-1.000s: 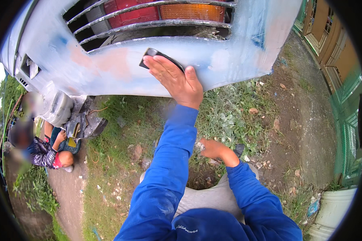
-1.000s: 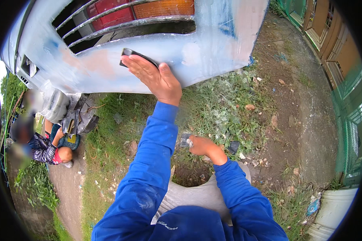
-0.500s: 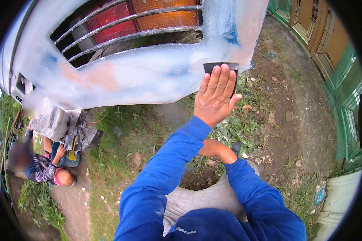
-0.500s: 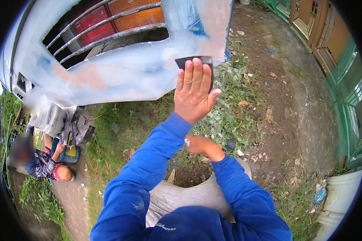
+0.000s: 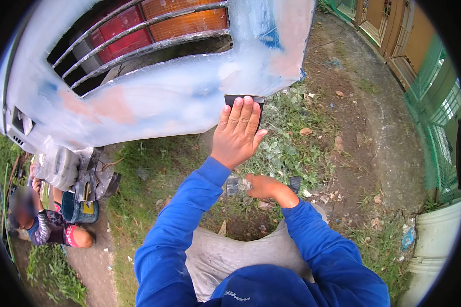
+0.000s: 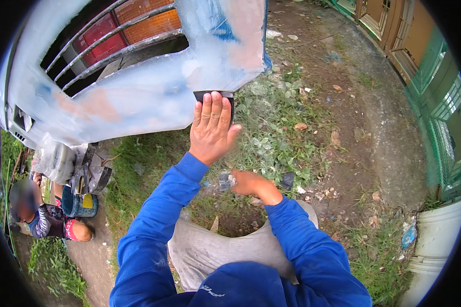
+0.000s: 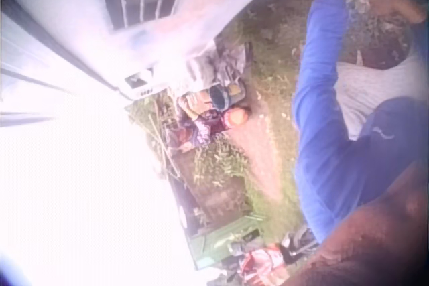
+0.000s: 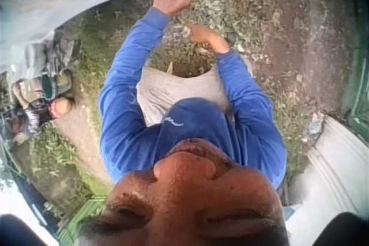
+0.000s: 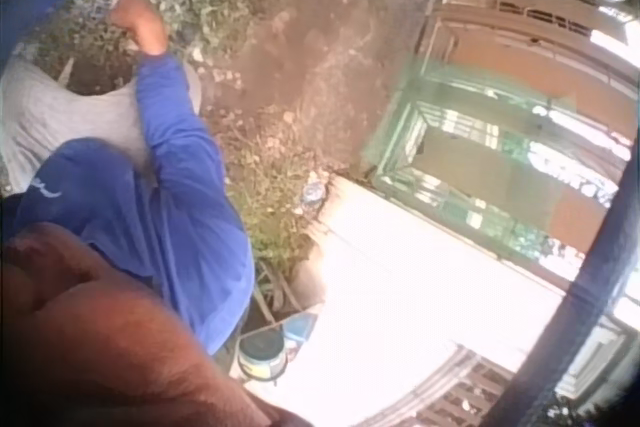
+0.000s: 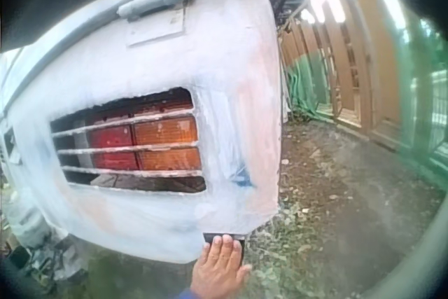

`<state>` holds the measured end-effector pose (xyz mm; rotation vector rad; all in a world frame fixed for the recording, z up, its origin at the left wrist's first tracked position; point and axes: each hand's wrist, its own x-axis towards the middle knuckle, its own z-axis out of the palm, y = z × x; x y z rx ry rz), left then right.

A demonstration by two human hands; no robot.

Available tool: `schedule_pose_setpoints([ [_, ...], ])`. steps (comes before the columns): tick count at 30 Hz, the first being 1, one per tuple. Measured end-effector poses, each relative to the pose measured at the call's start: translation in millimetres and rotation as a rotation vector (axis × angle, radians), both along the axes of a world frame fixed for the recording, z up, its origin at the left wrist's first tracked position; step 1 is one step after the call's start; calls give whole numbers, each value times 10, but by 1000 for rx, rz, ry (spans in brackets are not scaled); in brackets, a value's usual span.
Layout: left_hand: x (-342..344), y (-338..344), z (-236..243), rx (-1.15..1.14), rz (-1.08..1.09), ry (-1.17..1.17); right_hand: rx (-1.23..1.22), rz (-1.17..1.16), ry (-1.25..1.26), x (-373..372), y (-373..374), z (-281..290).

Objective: The person sands the surface of a white vehicle part with a sanding block, moving across the curved body and around the taillight area. Another person works nearby on a different section of the vehicle.

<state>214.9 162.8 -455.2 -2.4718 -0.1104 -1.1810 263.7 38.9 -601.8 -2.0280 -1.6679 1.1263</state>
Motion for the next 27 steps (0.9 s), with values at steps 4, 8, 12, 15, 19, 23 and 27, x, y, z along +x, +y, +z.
schedule_pose_setpoints([
  [4,511,-526,770,-117,-86,-81,377,98,31,-64,111,-413],
  [8,562,-407,607,-34,-26,-190,418,112,63,-29,122,-526],
  [12,-442,720,-731,102,149,-138,-9,-29,32,-32,-1,-83],
  [15,-826,820,-1015,-106,183,-45,52,-79,-10,13,-93,-101],
  [19,459,-284,63,-243,-49,-297,111,28,82,36,0,-383],
  [23,636,-655,839,-206,-45,-235,463,-132,404,-132,-72,-337],
  [27,-300,529,139,63,84,-102,-76,25,7,-99,34,7],
])
